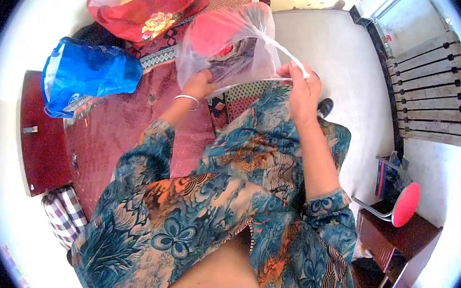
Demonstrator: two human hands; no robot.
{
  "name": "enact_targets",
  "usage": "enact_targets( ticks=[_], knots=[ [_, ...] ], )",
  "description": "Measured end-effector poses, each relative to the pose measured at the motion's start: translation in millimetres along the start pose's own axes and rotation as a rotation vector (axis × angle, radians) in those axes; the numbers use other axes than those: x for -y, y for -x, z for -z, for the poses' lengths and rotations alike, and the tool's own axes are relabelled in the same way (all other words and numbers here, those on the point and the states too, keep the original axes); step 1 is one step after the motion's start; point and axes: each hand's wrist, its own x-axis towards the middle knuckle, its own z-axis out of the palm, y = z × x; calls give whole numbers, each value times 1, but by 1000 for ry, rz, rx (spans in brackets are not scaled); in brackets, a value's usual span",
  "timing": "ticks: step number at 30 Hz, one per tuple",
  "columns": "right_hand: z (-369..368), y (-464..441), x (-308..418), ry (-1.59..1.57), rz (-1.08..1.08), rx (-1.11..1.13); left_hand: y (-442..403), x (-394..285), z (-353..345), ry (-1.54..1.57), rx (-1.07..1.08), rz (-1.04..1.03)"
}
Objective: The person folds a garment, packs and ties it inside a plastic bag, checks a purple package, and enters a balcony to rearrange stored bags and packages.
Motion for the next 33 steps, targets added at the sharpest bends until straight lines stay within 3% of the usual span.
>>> enact_targets(
  ticks=[1, 2, 5, 10, 14, 20, 23, 26, 30, 33],
  knots=[
    [-15, -2, 9, -65, 44, -29, -4, 17, 28, -34, -80, -10],
    [-21, -51, 9, -143, 115, -48, -62, 25, 60, -70, -144, -26],
    [-18, -52, 31, -266, 231, -113, -95, 58, 89, -240, -747, -576],
    [-14, -16, 77, -294, 375, -48, -58, 21, 129, -180, -337, -59],
    [-6, -8, 72, -210, 298, -32, -50, 9, 111, 23, -192, -93],
    [1, 10, 70, -124, 106, -91, -25, -39, 108, 217, -299, -380],
    [0, 17, 69, -171, 103, -61, -25, -59, 117, 351, -135, -442],
    [3, 20, 69, -183, 103, -68, -43, -74, 107, 71, -173, -661],
    [7, 24, 66, -99, 58, -134, -74, -73, 73, -88, -1, -554],
    [7, 23, 61, -63, 1, -134, -102, -61, 54, -41, -167, -496]
  ],
)
